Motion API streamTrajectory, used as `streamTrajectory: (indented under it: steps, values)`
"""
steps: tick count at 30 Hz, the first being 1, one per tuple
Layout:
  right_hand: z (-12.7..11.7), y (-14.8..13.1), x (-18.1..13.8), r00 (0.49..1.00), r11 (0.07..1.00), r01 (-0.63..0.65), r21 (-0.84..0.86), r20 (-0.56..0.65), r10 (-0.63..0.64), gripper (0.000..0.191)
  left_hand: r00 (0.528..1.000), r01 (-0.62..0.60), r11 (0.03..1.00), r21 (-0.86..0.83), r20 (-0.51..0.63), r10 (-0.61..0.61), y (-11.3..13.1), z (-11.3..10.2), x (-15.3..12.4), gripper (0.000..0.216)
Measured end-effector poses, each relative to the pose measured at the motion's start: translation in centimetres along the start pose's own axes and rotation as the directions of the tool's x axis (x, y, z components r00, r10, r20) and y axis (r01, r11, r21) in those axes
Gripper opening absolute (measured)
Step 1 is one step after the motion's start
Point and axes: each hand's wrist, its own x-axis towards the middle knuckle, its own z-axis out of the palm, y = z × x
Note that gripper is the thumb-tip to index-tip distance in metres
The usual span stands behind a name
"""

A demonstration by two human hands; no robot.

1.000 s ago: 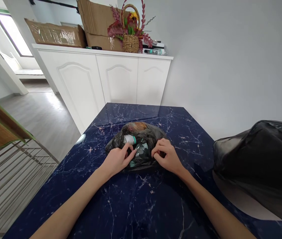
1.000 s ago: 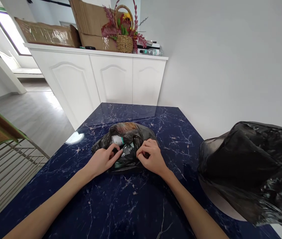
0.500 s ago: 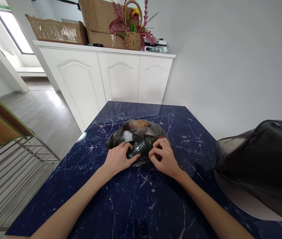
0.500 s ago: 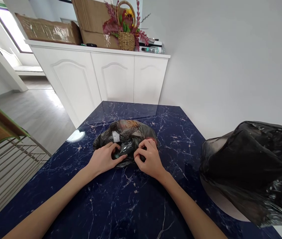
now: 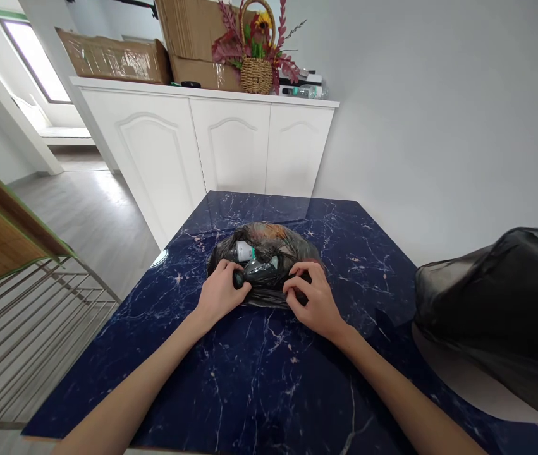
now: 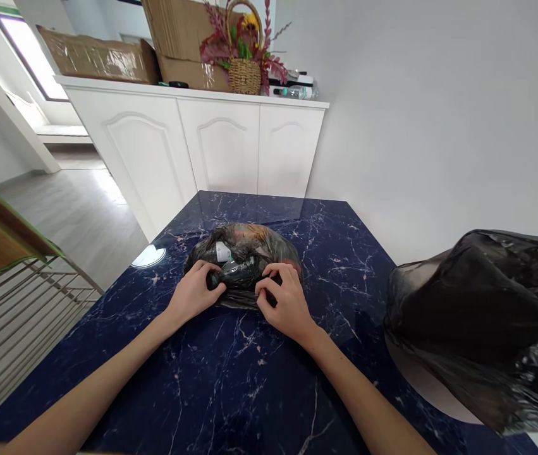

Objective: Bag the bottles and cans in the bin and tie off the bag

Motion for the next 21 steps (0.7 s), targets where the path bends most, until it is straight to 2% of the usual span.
streamTrajectory:
  steps: [6, 13, 16, 21]
  values:
    - [0.0, -0.2, 0.2, 0.998, 0.999, 0.036, 0.007, 0.053, -0.036, 0.03, 0.997, 0.044, 0.997, 0.065, -0.073, -0.039, -0.3, -0.6, 0.4, 0.039]
    - [0.3, 0.0, 0.1, 0.998, 1.0, 0.022, 0.001, 0.055, -0.022, 0.024, 0.988, 0.072, 0.992, 0.105, -0.14, -0.056, -0.7, -1.5, 0.8, 0.041]
    - [0.3, 0.0, 0.2, 0.998, 1.0, 0.013, -0.001, 0.061, -0.013, 0.024, 0.988, 0.086, 0.991, 0.1, -0.14, -0.072, -0.7, -1.8, 0.9, 0.046]
    - [0.3, 0.0, 0.1, 0.997, 1.0, -0.002, -0.008, 0.071, 0.003, 0.022, 0.994, 0.075, 0.992, 0.103, -0.085, -0.067, -1.1, -1.6, 1.0, 0.041]
